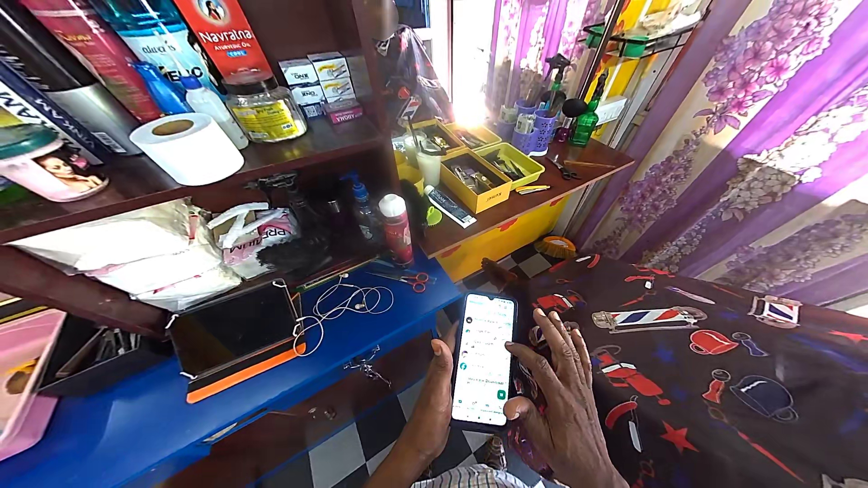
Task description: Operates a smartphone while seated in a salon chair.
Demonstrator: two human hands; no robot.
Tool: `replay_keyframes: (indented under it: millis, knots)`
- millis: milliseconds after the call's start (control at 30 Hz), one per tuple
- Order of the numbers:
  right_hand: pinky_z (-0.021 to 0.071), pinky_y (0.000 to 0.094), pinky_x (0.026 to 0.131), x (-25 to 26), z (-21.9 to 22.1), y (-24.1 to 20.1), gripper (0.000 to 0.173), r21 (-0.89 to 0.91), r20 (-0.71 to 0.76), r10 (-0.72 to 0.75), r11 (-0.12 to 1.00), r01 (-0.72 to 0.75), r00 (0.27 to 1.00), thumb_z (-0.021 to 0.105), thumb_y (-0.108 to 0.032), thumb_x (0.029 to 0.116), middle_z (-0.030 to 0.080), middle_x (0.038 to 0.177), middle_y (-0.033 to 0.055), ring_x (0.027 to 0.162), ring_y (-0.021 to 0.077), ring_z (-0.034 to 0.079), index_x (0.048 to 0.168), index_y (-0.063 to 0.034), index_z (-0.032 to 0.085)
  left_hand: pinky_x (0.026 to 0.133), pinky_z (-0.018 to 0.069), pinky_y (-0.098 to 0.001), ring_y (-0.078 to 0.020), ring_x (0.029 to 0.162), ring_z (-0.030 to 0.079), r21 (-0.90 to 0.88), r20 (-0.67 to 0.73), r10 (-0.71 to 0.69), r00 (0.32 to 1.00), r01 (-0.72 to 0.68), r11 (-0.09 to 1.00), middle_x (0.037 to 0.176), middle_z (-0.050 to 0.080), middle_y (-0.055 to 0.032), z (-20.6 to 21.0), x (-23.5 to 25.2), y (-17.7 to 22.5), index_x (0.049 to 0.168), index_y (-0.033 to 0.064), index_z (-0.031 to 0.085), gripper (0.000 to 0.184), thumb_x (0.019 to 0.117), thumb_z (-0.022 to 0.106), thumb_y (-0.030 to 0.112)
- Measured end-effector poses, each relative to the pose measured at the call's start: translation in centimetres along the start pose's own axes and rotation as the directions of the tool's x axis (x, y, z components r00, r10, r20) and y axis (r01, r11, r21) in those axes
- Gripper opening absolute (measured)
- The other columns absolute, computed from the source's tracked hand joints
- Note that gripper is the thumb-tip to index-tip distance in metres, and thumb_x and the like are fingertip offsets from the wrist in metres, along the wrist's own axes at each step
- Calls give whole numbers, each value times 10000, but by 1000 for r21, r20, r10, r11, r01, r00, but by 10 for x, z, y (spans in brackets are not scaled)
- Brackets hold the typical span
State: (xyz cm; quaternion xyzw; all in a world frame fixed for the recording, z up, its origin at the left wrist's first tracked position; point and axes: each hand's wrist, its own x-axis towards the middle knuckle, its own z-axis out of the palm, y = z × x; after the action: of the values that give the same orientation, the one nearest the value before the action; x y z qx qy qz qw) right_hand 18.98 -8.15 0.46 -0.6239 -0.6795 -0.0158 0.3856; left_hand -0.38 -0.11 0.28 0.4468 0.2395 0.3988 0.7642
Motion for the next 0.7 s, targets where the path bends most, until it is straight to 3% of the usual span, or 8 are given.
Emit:
replay_keyframes:
  millis: [267, 700]
  knots:
    - [154, 689, 1241, -2, 7, -5, 743, 59, 59, -75, 996, 72, 995, 411, -869, 853, 380, 1639, 74, 1558, 340, 242, 1367, -378, 625, 1082, 481, -531, -341, 1318, 546, -23, -2, 3, 1000, -3, 1000, 1475, 499, -214, 0, 0, -2, 1597, 67, 255, 952, 951, 331, 762]
    - [146, 682, 1244, -5, 7, -1, 714, 55, 79, -84, 995, 80, 993, 434, -863, 849, 379, 1640, 66, 1561, 327, 235, 1342, -390, 640, 1069, 488, -537, -348, 1305, 557, -32, -1, -16, 1000, 16, 999, 1464, 510, -215, -2, -1, -2, 1604, 100, 257, 886, 980, 305, 728]
